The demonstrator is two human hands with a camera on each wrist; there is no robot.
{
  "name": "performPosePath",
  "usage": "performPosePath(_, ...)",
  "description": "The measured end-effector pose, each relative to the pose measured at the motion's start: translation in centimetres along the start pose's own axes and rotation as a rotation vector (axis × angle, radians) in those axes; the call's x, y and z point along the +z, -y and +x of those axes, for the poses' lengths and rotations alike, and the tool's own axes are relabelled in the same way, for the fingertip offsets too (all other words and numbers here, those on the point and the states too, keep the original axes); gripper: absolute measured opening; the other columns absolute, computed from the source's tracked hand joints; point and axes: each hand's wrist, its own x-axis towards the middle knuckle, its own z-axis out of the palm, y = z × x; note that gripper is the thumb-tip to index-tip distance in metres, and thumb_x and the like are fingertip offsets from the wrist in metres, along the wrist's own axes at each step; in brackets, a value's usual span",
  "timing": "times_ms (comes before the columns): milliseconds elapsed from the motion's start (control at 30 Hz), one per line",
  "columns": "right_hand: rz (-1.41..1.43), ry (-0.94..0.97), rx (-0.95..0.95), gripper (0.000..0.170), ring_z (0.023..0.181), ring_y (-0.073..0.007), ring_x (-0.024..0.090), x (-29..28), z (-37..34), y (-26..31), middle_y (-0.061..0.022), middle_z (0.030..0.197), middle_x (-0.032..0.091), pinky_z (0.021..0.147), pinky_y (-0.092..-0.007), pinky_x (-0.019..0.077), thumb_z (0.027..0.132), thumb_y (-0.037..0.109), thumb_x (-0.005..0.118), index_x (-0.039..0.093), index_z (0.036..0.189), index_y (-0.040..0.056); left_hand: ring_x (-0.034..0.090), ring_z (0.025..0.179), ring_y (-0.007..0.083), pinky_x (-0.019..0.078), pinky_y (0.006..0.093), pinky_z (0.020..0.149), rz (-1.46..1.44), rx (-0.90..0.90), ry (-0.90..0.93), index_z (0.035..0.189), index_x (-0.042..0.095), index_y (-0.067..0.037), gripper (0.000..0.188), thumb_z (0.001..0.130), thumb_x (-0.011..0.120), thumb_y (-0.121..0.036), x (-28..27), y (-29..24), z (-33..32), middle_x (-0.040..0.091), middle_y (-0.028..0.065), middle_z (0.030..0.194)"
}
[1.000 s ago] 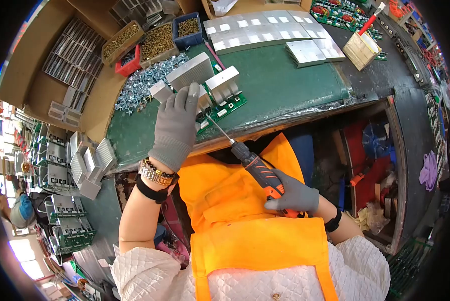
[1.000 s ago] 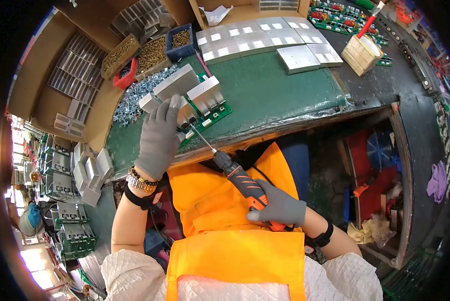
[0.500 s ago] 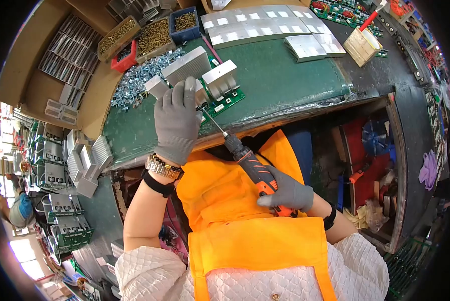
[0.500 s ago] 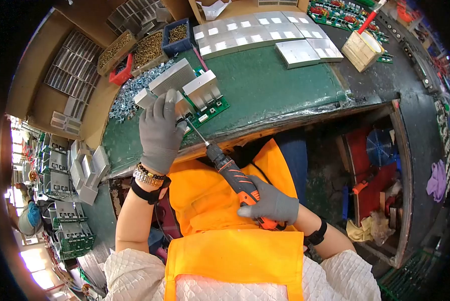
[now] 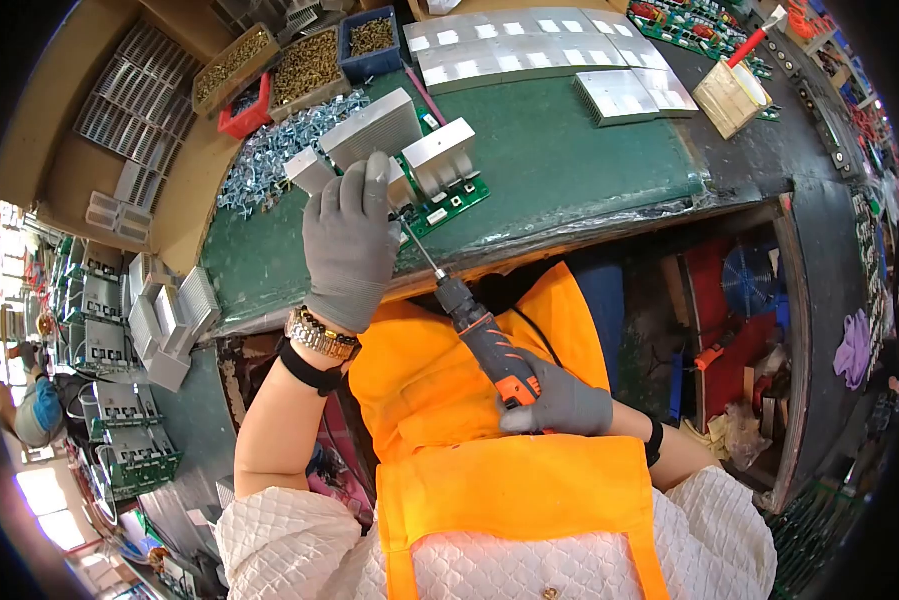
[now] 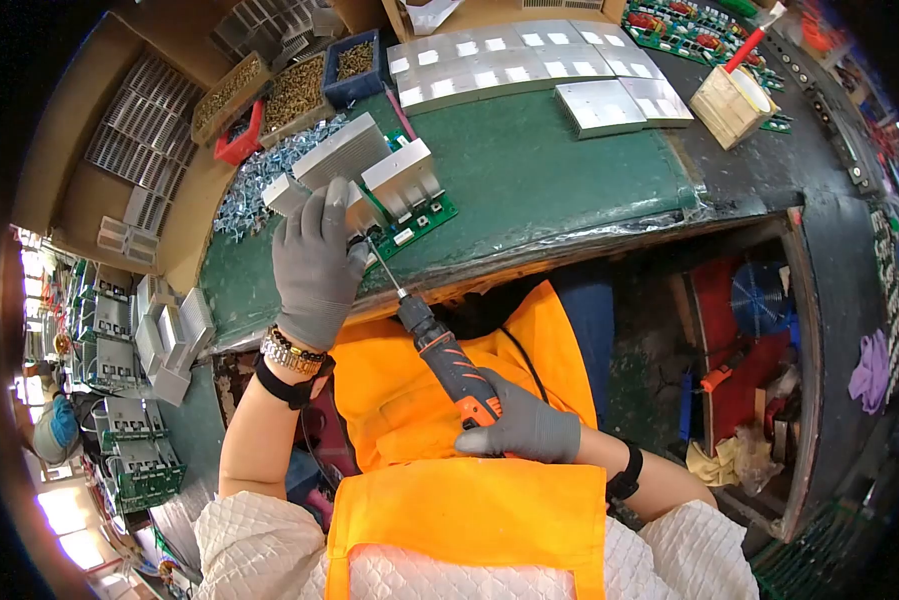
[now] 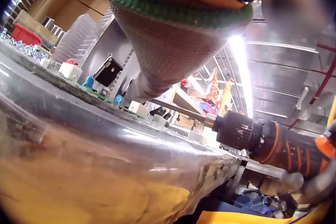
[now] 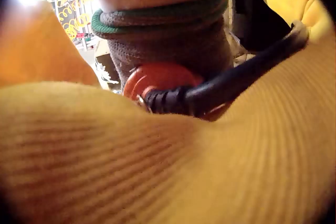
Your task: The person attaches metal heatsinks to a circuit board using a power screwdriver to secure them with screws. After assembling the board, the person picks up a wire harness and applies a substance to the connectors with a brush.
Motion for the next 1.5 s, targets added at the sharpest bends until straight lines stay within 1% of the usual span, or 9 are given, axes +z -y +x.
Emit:
performPosePath(767,0.224,0.150,0.023,0.057,0.071,-0.0057,0.052,-1.1,-0.3,1.4,0.0019,0.081,0.053,0.063,-0.0222,0.0429,0.077,0.020,0.073,0.045,0.124,0.0050,0.053,0.110,0.0337,0.0420,0.0433,0.092,-0.122,0.026,0.125,0.139,0.037,-0.007,0.084,0.066,0.076,-0.019,-2.3,0.0,0.8,0.052,0.0152,0.122)
performPosePath(900,0.054,0.214,0.088,0.051,0.078,-0.0055,0.050,-4.9,-1.5,0.9,0.0013,0.091,0.054,0.069,-0.0220,0.0428,0.075,0.024,0.076,0.051,0.114,0.0036,0.056,0.104,0.0351,0.0435,0.0444,0.091,-0.385,0.200,0.293,0.129,0.051,-0.004,0.057,0.077,0.069,-0.019,-5.7,3.5,3.9,0.058,0.0157,0.114)
performPosePath(967,-0.024,0.149,-0.107,0.054,0.084,-0.0065,0.048,-5.8,-1.5,-0.1,0.0009,0.096,0.053,0.075,-0.0224,0.0432,0.073,0.027,0.079,0.051,0.113,0.0039,0.057,0.101,0.0346,0.0455,0.0424,0.090,-0.414,0.165,0.196,0.124,0.056,-0.005,0.044,0.081,0.064,-0.016,-6.3,5.6,7.8,0.061,0.0153,0.106)
performPosePath(1133,-0.038,0.154,-0.055,0.063,0.093,-0.0079,0.047,-7.5,-1.1,-2.0,0.0005,0.102,0.053,0.084,-0.0236,0.0440,0.075,0.026,0.080,0.047,0.124,0.0036,0.062,0.088,0.0375,0.0496,0.0440,0.078,-0.367,0.112,0.113,0.118,0.060,-0.009,0.034,0.085,0.057,-0.014,2.4,11.2,16.8,0.065,0.0180,0.093)
performPosePath(1233,-0.138,0.075,0.013,0.075,0.093,-0.0078,0.052,-9.4,-3.0,-3.5,-0.0005,0.105,0.057,0.085,-0.0257,0.0465,0.075,0.028,0.082,0.041,0.132,0.0032,0.065,0.090,0.0352,0.0517,0.0445,0.078,-0.036,0.214,0.403,0.100,0.064,-0.012,0.021,0.081,0.060,-0.016,6.4,12.8,21.6,0.068,0.0146,0.093)
performPosePath(1300,-0.113,0.091,-0.163,0.066,0.087,-0.0085,0.054,-9.2,-3.7,-3.0,-0.0010,0.098,0.058,0.078,-0.0250,0.0486,0.079,0.031,0.078,0.043,0.127,0.0050,0.065,0.099,0.0334,0.0517,0.0445,0.084,0.019,0.106,0.512,0.106,0.066,-0.016,0.029,0.084,0.056,-0.032,9.0,12.5,23.9,0.067,0.0152,0.106)
performPosePath(1367,0.219,0.108,-0.150,0.060,0.092,-0.0110,0.053,-7.7,-6.6,1.7,-0.0027,0.097,0.055,0.082,-0.0265,0.0454,0.070,0.024,0.081,0.050,0.117,0.0052,0.059,0.113,0.0332,0.0472,0.0444,0.095,-0.093,0.013,0.562,0.125,0.059,-0.026,0.044,0.083,0.059,-0.038,12.3,13.0,25.4,0.062,0.0144,0.122)
performPosePath(1400,0.292,0.059,-0.337,0.055,0.086,-0.0072,0.050,-7.5,-5.4,0.1,0.0002,0.092,0.051,0.076,-0.0227,0.0448,0.071,0.025,0.081,0.050,0.114,0.0070,0.058,0.114,0.0329,0.0467,0.0438,0.096,-0.085,0.039,0.591,0.125,0.060,-0.025,0.045,0.082,0.061,-0.040,13.1,13.6,25.8,0.062,0.0143,0.122)
performPosePath(1500,0.449,-0.014,-0.448,0.059,0.086,-0.0075,0.049,-7.0,-5.0,0.9,0.0006,0.093,0.051,0.076,-0.0231,0.0448,0.072,0.028,0.081,0.050,0.117,0.0061,0.058,0.114,0.0320,0.0457,0.0424,0.098,-0.024,0.035,0.671,0.121,0.062,-0.023,0.047,0.079,0.067,-0.043,9.8,11.4,27.0,0.062,0.0148,0.121)
